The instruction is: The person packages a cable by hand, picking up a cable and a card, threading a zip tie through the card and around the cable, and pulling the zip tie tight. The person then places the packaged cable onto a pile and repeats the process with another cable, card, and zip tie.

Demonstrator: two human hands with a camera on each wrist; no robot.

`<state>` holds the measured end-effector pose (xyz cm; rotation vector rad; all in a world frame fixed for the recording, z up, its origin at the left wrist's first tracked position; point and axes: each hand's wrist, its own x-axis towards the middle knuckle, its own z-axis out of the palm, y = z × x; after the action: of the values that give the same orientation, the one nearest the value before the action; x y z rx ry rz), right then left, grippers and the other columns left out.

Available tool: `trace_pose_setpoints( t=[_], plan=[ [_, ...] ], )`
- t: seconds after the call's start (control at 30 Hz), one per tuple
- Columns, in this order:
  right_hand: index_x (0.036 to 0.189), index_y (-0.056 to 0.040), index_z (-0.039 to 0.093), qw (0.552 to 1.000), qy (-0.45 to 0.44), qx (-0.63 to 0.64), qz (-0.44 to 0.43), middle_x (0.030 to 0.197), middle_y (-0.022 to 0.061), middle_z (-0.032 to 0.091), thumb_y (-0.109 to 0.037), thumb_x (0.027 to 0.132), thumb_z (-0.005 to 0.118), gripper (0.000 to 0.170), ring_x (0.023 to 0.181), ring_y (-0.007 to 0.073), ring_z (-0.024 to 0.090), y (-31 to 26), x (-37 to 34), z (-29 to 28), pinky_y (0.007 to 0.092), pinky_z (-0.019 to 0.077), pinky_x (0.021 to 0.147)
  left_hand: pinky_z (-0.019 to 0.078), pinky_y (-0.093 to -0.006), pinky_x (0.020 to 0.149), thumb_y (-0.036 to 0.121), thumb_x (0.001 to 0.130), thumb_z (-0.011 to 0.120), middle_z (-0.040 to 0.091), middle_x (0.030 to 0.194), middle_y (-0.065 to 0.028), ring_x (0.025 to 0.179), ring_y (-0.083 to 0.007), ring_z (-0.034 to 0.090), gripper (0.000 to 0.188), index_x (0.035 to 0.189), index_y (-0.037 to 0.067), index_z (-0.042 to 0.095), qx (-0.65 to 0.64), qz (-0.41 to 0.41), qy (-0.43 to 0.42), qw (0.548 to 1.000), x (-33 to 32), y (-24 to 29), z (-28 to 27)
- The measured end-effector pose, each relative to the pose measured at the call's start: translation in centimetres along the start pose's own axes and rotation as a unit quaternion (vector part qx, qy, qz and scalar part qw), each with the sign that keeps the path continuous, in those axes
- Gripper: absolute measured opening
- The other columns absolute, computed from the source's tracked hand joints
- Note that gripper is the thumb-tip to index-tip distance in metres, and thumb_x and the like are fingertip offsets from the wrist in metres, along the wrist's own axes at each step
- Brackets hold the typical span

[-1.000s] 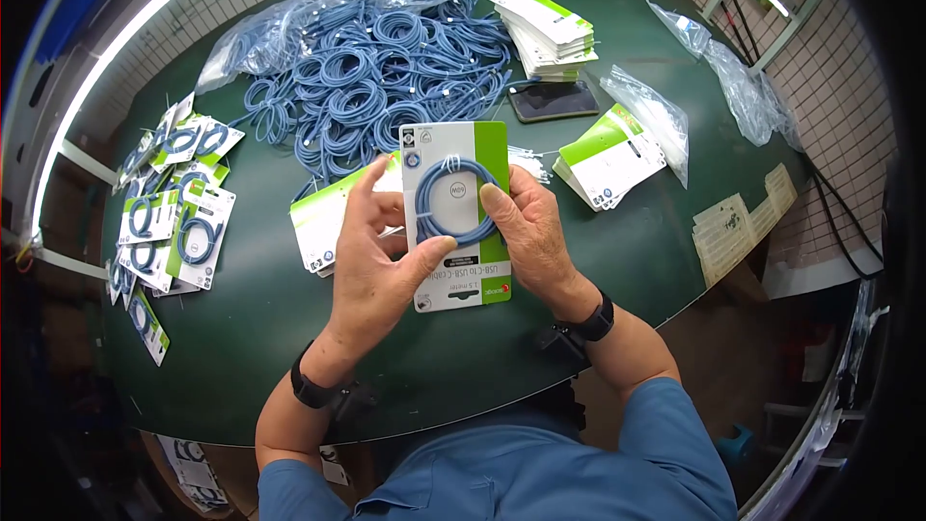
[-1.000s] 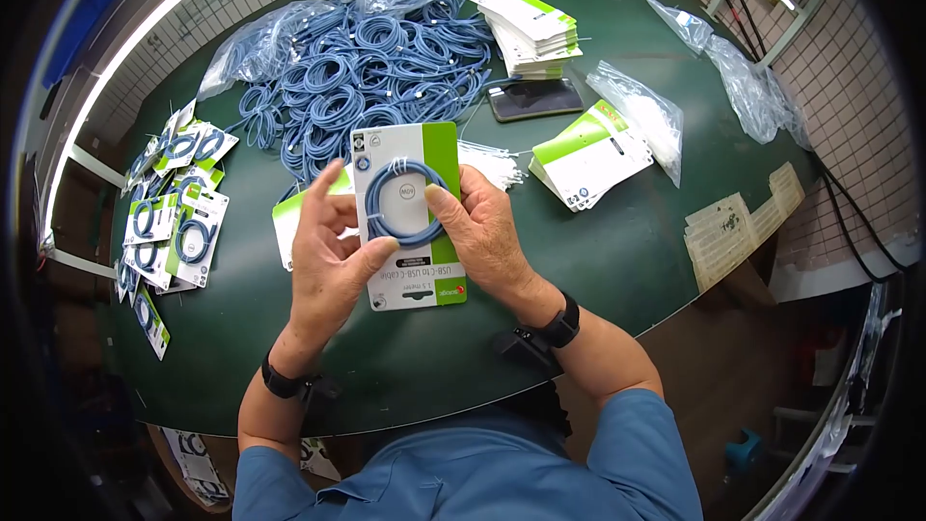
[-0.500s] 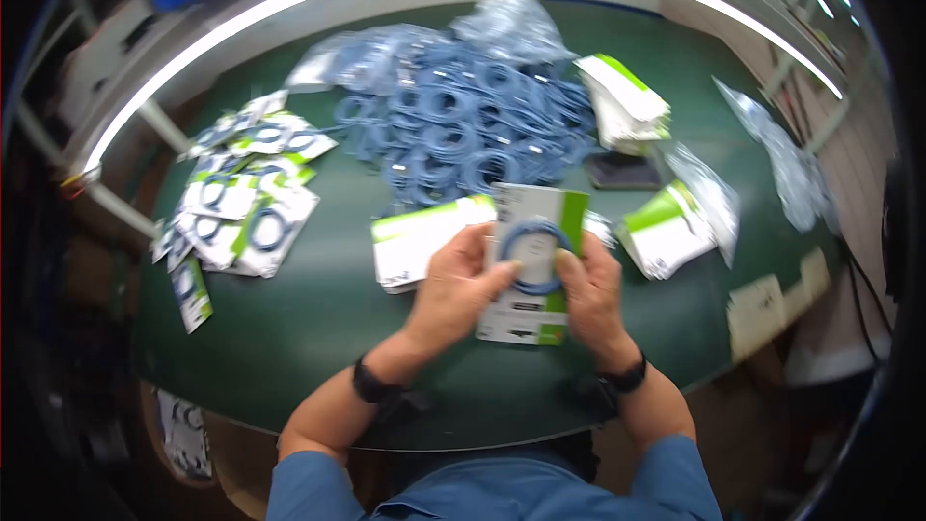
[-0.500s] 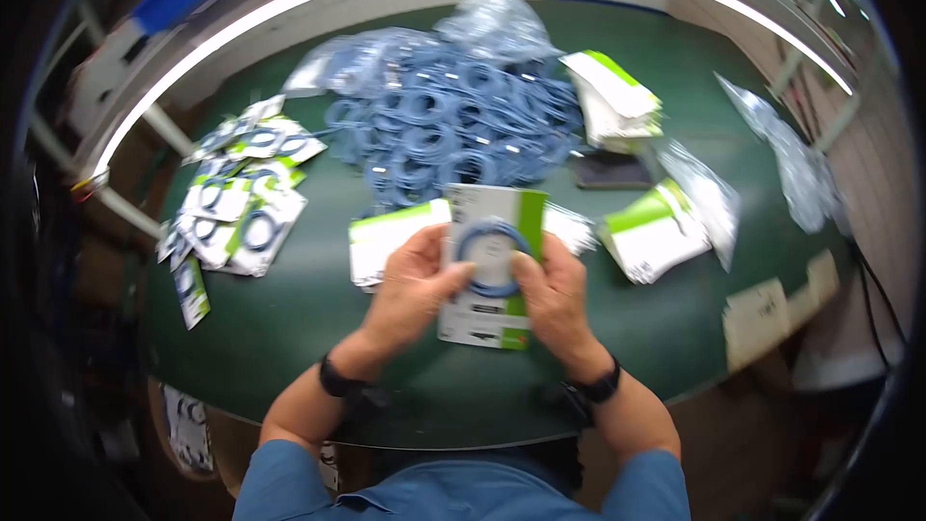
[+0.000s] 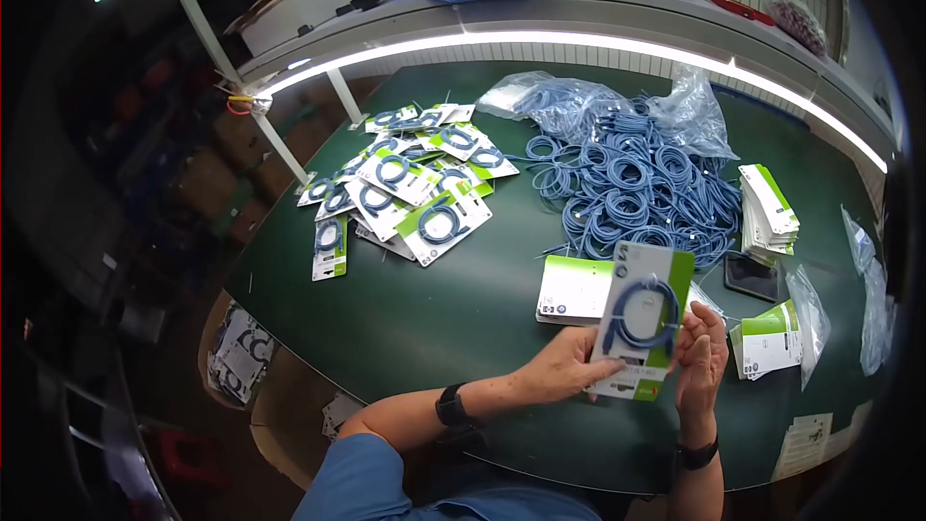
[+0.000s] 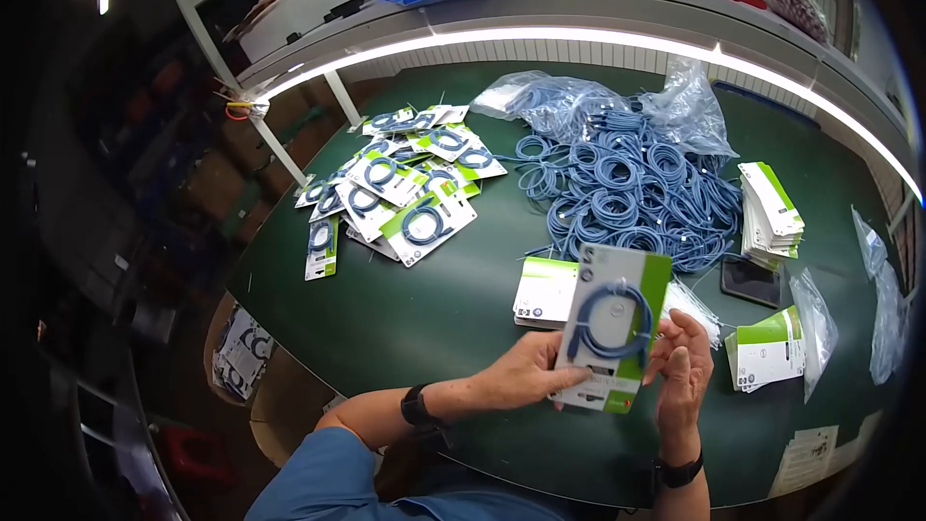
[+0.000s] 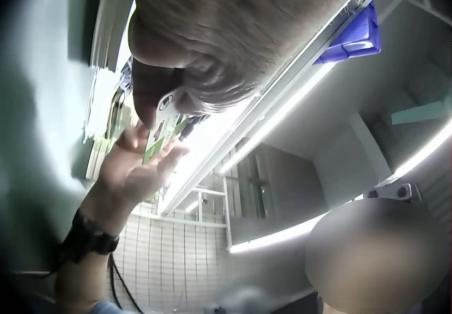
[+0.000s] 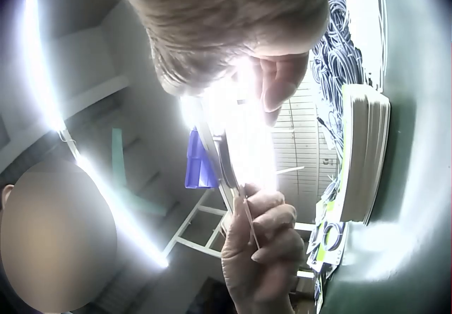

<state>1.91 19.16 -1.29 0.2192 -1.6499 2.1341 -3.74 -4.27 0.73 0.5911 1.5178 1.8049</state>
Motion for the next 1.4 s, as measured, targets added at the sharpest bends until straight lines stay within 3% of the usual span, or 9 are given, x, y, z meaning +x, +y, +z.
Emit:
trace_pose_setpoints(
  t=[0.2, 0.3, 0.4, 0.7, 0.9, 1.0, 1.13, 1.3, 1.4],
  plan=[
    [0.133, 0.0006, 0.059, 0.991, 0.005, -0.083, 0.101, 0.109, 0.0103, 0.072, -0.029, 0.111, 0.053, 0.037, 0.079, 0.0108, 0.068, 0.9, -0.2, -1.7, 0.0229, 0.0491, 0.058, 0.0629, -0.0325, 0.064, 0.013, 0.103, 0.067, 0.074, 0.107, -0.0098, 0.083, -0.0172, 0.073, 0.023, 0.122, 0.001, 0.064, -0.058, 0.128, 0.249, 0.958, -0.6, 4.7, -10.8],
    [0.129, 0.0000, 0.062, 0.986, -0.002, -0.102, 0.135, 0.106, 0.0088, 0.073, -0.023, 0.111, 0.051, 0.031, 0.078, 0.0100, 0.068, 0.6, -0.1, -1.1, 0.0216, 0.0505, 0.060, 0.0624, -0.0409, 0.093, 0.014, 0.104, 0.066, 0.066, 0.126, -0.0178, 0.108, -0.0262, 0.071, 0.033, 0.128, -0.003, 0.052, -0.091, 0.226, 0.300, 0.922, 0.8, 8.1, -19.8],
    [0.126, -0.0001, 0.064, 0.978, -0.010, -0.118, 0.175, 0.104, 0.0082, 0.073, -0.019, 0.111, 0.053, 0.026, 0.078, 0.0090, 0.068, 0.9, -0.3, -1.3, 0.0210, 0.0513, 0.061, 0.0568, -0.0398, 0.101, 0.017, 0.104, 0.066, 0.058, 0.137, -0.0213, 0.112, -0.0292, 0.068, 0.056, 0.148, -0.007, 0.040, -0.173, 0.135, 0.407, 0.887, 0.8, 8.1, -24.0],
    [0.117, 0.0000, 0.068, 0.966, -0.040, -0.128, 0.221, 0.099, 0.0068, 0.074, -0.012, 0.107, 0.058, 0.019, 0.077, 0.0078, 0.068, 1.5, 0.1, -1.6, 0.0199, 0.0524, 0.062, 0.0590, -0.0348, 0.090, 0.014, 0.102, 0.069, 0.069, 0.122, -0.0153, 0.104, -0.0230, 0.070, 0.048, 0.143, -0.004, 0.054, 0.130, 0.037, 0.226, 0.965, 7.5, 4.6, -17.6],
    [0.115, 0.0004, 0.070, 0.966, -0.019, -0.139, 0.217, 0.098, 0.0066, 0.074, -0.011, 0.107, 0.059, 0.018, 0.076, 0.0078, 0.068, 1.2, 0.2, -2.0, 0.0199, 0.0526, 0.062, 0.0568, -0.0344, 0.089, 0.008, 0.090, 0.076, 0.072, 0.117, -0.0098, 0.107, -0.0217, 0.069, 0.035, 0.124, 0.002, 0.071, 0.491, 0.117, 0.023, 0.863, 16.7, 5.6, -12.8],
    [0.114, 0.0006, 0.070, 0.968, -0.010, -0.140, 0.210, 0.097, 0.0065, 0.075, -0.011, 0.106, 0.060, 0.017, 0.076, 0.0077, 0.068, 1.1, 0.4, -2.3, 0.0198, 0.0527, 0.062, 0.0528, -0.0386, 0.095, 0.011, 0.081, 0.081, 0.071, 0.110, -0.0113, 0.112, -0.0293, 0.063, 0.029, 0.108, 0.002, 0.075, 0.687, 0.286, 0.007, 0.668, 20.9, 3.3, -13.3],
    [0.114, 0.0010, 0.070, 0.967, -0.010, -0.138, 0.213, 0.097, 0.0064, 0.075, -0.011, 0.106, 0.060, 0.018, 0.075, 0.0074, 0.068, 1.2, 0.5, -2.5, 0.0200, 0.0529, 0.062, 0.0486, -0.0444, 0.097, 0.015, 0.076, 0.084, 0.069, 0.107, -0.0130, 0.115, -0.0346, 0.056, 0.028, 0.100, 0.003, 0.075, 0.758, 0.181, -0.051, 0.624, 23.9, 3.5, -14.7],
    [0.113, 0.0010, 0.071, 0.967, -0.023, -0.151, 0.203, 0.094, 0.0062, 0.076, -0.012, 0.105, 0.061, 0.019, 0.075, 0.0089, 0.069, 0.8, 0.4, -2.3, 0.0224, 0.0539, 0.065, 0.0492, -0.0453, 0.091, 0.017, 0.075, 0.085, 0.071, 0.102, -0.0139, 0.104, -0.0360, 0.059, 0.030, 0.098, 0.003, 0.074, 0.774, 0.201, -0.070, 0.597, 23.7, 4.0, -15.7],
    [0.113, 0.0016, 0.071, 0.968, -0.022, -0.150, 0.198, 0.094, 0.0066, 0.076, -0.012, 0.105, 0.061, 0.019, 0.074, 0.0090, 0.069, 0.8, 0.4, -2.3, 0.0230, 0.0544, 0.066, 0.0544, -0.0415, 0.082, 0.021, 0.080, 0.084, 0.070, 0.093, -0.0132, 0.095, -0.0296, 0.066, 0.030, 0.102, 0.002, 0.075, 0.695, 0.179, 0.015, 0.696, 23.2, 5.1, -15.9]
  ],
)
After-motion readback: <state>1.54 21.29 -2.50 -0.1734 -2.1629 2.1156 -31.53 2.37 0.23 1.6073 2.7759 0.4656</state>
